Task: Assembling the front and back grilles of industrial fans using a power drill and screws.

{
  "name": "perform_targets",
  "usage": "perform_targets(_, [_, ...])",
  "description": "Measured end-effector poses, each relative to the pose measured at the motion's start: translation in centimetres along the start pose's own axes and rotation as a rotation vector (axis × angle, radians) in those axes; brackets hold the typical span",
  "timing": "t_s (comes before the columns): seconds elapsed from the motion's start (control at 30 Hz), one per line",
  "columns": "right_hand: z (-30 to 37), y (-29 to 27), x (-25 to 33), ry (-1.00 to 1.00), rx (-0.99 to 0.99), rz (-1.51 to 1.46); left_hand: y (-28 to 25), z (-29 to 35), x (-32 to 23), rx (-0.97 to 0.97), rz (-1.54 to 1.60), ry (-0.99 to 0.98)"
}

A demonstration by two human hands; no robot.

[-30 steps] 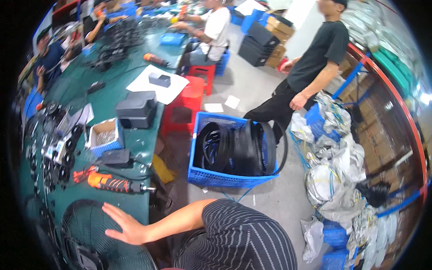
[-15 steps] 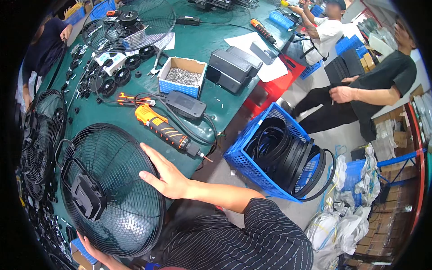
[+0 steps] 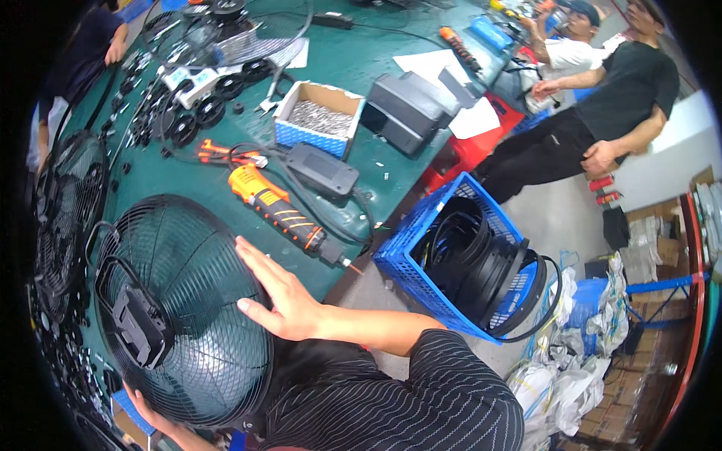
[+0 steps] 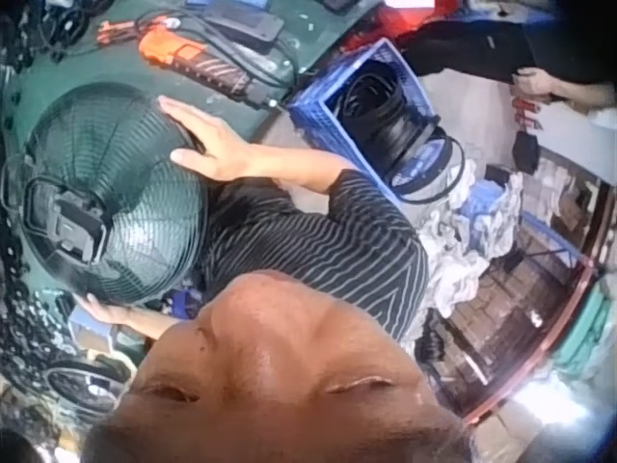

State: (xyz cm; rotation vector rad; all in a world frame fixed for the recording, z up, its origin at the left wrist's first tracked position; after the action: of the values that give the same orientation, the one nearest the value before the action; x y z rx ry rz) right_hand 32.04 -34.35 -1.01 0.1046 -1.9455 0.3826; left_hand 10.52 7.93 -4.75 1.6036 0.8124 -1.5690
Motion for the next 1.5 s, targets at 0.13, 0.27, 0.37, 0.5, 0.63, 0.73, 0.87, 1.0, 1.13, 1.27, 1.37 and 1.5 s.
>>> perform_targets(0.13, [0.1,-0.2,-1.3,0.111,-0.008,-0.149,-0.2,0.1,-0.6,0.059,-0.215,0.097])
perform_targets(0.27, [0.4,-0.4,-1.7,0.14,-0.02,-0.32,-0.5,-0.3,-0.4,0.068,-0.132,0.034])
perform_targets(0.37, [0.8,-0.6,-2.0,0.171,-0.019,-0.379,-0.3,-0.3,-0.1,0.069,-0.052,-0.032])
perform_targets(0.5, [0.9,-0.9,-2.1,0.138,-0.012,-0.394,-0.3,-0.2,-0.2,0.036,-0.086,-0.038])
perform_targets(0.63, [0.6,-1.1,-2.0,0.096,0.001,-0.305,-1.1,-0.3,-0.2,-0.007,-0.141,-0.007])
perform_targets(0.73, [0.4,-1.4,-2.0,0.082,-0.002,-0.28,-1.7,-0.5,0.0,-0.018,-0.117,-0.029])
perform_targets(0.87, [0.3,-1.1,-1.9,0.06,0.075,-0.285,-1.4,-0.3,0.1,0.049,-0.051,-0.034])
perform_targets(1.0, [0.1,-1.2,-1.8,0.05,0.062,-0.249,-1.2,0.0,0.0,0.053,0.001,-0.049])
perform_targets(1.13, [0.0,-1.4,-1.6,0.054,0.032,-0.212,-1.2,0.0,-0.2,0.02,-0.03,-0.018])
perform_targets(1.27, [-0.1,-1.3,-1.5,0.05,0.043,-0.175,-1.3,-0.1,0.0,-0.03,-0.075,-0.052])
perform_targets(1.37, [-0.2,-1.2,-1.4,0.053,0.057,-0.173,-1.4,0.2,-0.1,-0.065,0.086,-0.041])
perform_targets(1.5, [-0.2,-1.2,-1.7,0.064,0.063,-0.18,-1.8,0.8,-0.8,-0.077,0.008,-0.03])
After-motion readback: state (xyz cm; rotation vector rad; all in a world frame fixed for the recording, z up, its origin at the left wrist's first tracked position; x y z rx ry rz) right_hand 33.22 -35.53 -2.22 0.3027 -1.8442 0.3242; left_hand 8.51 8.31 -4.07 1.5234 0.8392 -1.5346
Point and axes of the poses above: each hand's wrist, its own z-axis away from the middle knuckle, its own y-axis out of the palm, x = y × z, the point moved 7 cm from there along -z, towards the middle knuckle, and after that the axes turned 7 degrees about -x, right-handed, at the moved point
